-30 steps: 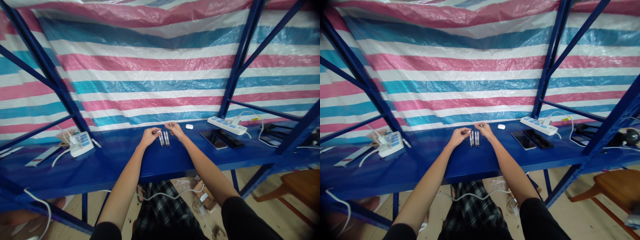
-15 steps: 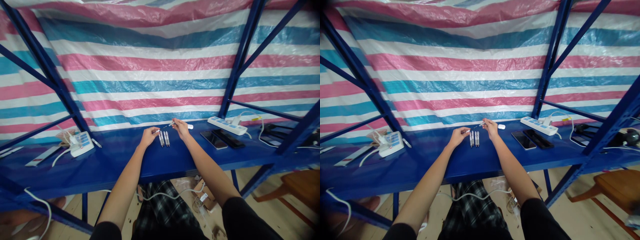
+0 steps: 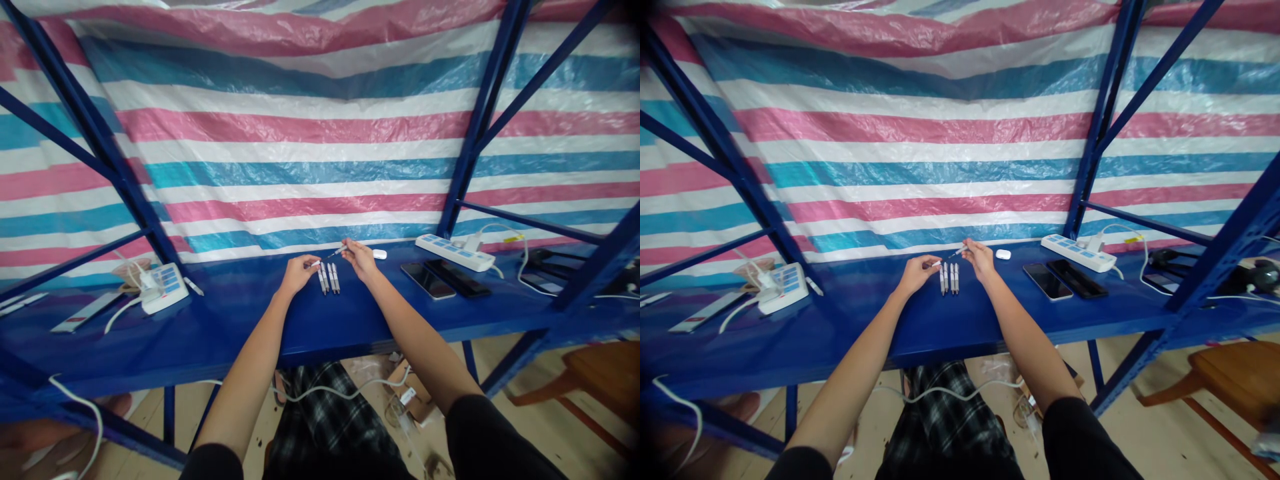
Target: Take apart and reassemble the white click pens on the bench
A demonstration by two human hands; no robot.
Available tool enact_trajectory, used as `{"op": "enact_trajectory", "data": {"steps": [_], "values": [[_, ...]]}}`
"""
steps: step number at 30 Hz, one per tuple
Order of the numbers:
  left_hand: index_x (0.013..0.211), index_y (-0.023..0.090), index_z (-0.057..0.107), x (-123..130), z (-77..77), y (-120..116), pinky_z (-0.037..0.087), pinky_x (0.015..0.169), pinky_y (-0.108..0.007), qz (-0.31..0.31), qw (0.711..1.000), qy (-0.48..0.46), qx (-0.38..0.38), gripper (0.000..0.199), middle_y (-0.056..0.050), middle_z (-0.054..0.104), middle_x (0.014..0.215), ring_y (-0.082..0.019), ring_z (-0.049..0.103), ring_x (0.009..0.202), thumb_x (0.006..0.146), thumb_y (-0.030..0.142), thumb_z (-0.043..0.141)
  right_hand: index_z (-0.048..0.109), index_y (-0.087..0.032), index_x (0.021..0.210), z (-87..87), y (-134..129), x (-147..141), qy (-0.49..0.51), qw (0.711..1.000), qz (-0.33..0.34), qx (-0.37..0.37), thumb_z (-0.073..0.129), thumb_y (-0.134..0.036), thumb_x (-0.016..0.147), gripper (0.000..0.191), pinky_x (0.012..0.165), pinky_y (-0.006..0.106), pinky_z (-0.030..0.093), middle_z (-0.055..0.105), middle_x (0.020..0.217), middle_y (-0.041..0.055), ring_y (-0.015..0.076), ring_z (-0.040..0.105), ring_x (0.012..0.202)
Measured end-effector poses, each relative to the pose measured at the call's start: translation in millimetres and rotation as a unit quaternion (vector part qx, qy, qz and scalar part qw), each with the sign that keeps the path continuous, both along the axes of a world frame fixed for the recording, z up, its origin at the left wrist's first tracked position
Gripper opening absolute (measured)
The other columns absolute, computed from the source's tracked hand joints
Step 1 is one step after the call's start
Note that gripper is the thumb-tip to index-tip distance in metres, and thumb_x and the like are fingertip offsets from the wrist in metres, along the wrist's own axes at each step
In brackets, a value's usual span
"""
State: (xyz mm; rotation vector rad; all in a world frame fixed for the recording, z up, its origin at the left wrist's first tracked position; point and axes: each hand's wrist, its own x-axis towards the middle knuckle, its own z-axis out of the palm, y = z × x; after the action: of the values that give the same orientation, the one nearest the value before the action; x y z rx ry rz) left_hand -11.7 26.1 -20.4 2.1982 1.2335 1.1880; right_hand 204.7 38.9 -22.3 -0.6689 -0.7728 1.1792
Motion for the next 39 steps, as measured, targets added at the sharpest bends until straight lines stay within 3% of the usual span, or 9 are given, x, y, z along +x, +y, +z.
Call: {"op": "enact_trajectory", "data": {"steps": [16, 26, 31, 34, 37, 39], "values": [[0.108, 0.019, 0.079, -1, -0.4, -1, 0.053, 0.086, -0.031, -0.008, 1.0, 0.007, 0.017, 0.024, -0.006, 0.079, 0.099, -0.019, 0.07, 0.087, 0.084, 0.023, 0.073, 0.074, -0.012, 0.085, -2.6, -3, -6, -0.017, 0.997, 0.074, 0.005, 0.083, -0.027, 0.082, 0.018, 0.063, 0.018, 0.06, 0.074, 0.078, 0.0044, 0.0092, 0.068, 0.06], [0.111, 0.019, 0.079, -2, -1.4, 2, 0.053, 0.082, -0.031, -0.023, 0.999, -0.001, 0.03, 0.03, -0.008, 0.077, 0.101, -0.02, 0.068, 0.084, 0.086, 0.033, 0.071, 0.076, -0.013, 0.086, 0.2, -10, -10, -0.065, 0.993, 0.103, 0.003, 0.081, -0.022, 0.084, 0.011, 0.072, 0.02, 0.063, 0.077, 0.083, 0.0066, 0.0125, 0.074, 0.068], [0.117, 0.016, 0.075, -1, -2.9, 4, 0.055, 0.082, -0.031, -0.042, 0.998, -0.047, -0.016, 0.037, -0.008, 0.078, 0.095, -0.02, 0.072, 0.083, 0.085, 0.035, 0.073, 0.077, -0.012, 0.086, -0.9, -12, -15, -0.127, 0.984, 0.128, 0.009, 0.087, -0.016, 0.075, 0.015, 0.073, 0.024, 0.064, 0.079, 0.085, 0.0095, 0.0154, 0.075, 0.069], [0.12, 0.014, 0.072, -1, -2.8, 3, 0.056, 0.075, -0.03, -0.073, 0.994, -0.065, -0.038, 0.039, -0.009, 0.078, 0.091, -0.017, 0.069, 0.071, 0.088, 0.036, 0.068, 0.078, -0.012, 0.088, -2.2, -12, -15, -0.17, 0.976, 0.129, 0.034, 0.09, -0.016, 0.069, 0.023, 0.072, 0.025, 0.064, 0.079, 0.082, 0.0091, 0.0164, 0.075, 0.07], [0.121, 0.013, 0.07, -1, -1.6, 1, 0.055, 0.069, -0.029, -0.09, 0.993, -0.063, -0.052, 0.04, -0.008, 0.078, 0.088, -0.016, 0.067, 0.064, 0.09, 0.037, 0.063, 0.079, -0.013, 0.087, -3.5, -11, -13, -0.232, 0.962, 0.136, 0.053, 0.091, -0.019, 0.066, 0.025, 0.067, 0.027, 0.063, 0.077, 0.074, 0.0076, 0.0182, 0.074, 0.068], [0.12, 0.014, 0.072, -2, -0.5, -1, 0.055, 0.073, -0.029, -0.085, 0.994, -0.047, -0.042, 0.039, -0.008, 0.079, 0.088, -0.017, 0.068, 0.069, 0.089, 0.038, 0.065, 0.079, -0.014, 0.086, -4.2, -11, -11, -0.283, 0.947, 0.14, 0.064, 0.09, -0.022, 0.065, 0.025, 0.062, 0.027, 0.061, 0.076, 0.069, 0.0062, 0.0179, 0.072, 0.062]]}}
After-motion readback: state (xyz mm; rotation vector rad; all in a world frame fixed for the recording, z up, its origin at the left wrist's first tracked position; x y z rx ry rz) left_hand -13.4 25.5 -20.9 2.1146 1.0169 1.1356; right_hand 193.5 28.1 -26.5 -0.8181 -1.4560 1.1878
